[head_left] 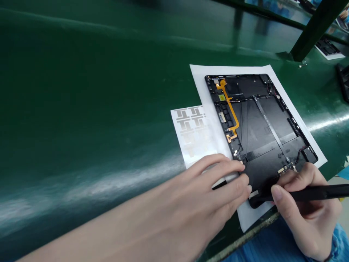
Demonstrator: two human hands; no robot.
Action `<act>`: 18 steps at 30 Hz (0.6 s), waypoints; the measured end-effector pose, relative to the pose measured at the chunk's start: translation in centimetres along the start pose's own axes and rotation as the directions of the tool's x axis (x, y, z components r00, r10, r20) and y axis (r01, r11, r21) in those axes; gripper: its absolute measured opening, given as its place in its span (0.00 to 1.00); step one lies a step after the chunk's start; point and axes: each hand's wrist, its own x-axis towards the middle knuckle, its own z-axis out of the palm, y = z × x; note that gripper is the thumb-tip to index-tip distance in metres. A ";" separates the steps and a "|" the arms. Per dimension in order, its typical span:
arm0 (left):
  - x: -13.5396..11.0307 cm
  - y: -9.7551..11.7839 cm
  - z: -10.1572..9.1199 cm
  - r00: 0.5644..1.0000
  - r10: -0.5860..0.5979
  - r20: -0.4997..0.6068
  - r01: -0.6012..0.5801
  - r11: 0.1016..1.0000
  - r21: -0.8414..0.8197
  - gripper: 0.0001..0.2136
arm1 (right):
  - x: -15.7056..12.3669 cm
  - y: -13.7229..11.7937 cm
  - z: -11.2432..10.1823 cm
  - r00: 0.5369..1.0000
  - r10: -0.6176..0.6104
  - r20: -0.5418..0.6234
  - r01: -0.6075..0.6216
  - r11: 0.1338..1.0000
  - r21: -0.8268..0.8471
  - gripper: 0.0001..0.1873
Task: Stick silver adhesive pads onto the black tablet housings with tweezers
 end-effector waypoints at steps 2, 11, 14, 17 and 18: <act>0.2 0.0 0.0 1.000 0.012 -0.019 -0.012 1.000 -0.015 0.21 | -0.2 0.1 0.3 0.998 -0.062 -0.033 0.062 0.998 -0.011 0.13; 0.2 -0.1 0.0 1.000 -0.001 -0.011 0.000 0.998 -0.066 0.20 | -0.3 0.5 -0.3 0.992 -0.127 0.024 0.128 0.991 -0.046 0.13; 0.2 -0.2 0.0 1.000 0.016 -0.010 -0.017 0.998 -0.056 0.19 | 0.2 0.8 -0.9 0.965 -0.217 0.145 0.220 0.975 -0.007 0.13; 0.0 -0.2 -0.1 1.000 0.020 -0.005 -0.020 0.999 -0.051 0.18 | 0.0 0.7 -0.7 0.983 -0.154 0.101 0.154 0.988 0.011 0.13; 0.0 -0.2 -0.1 1.000 0.022 -0.003 -0.022 0.999 -0.049 0.18 | -0.2 0.7 -0.5 0.992 -0.112 0.065 0.112 0.994 0.015 0.13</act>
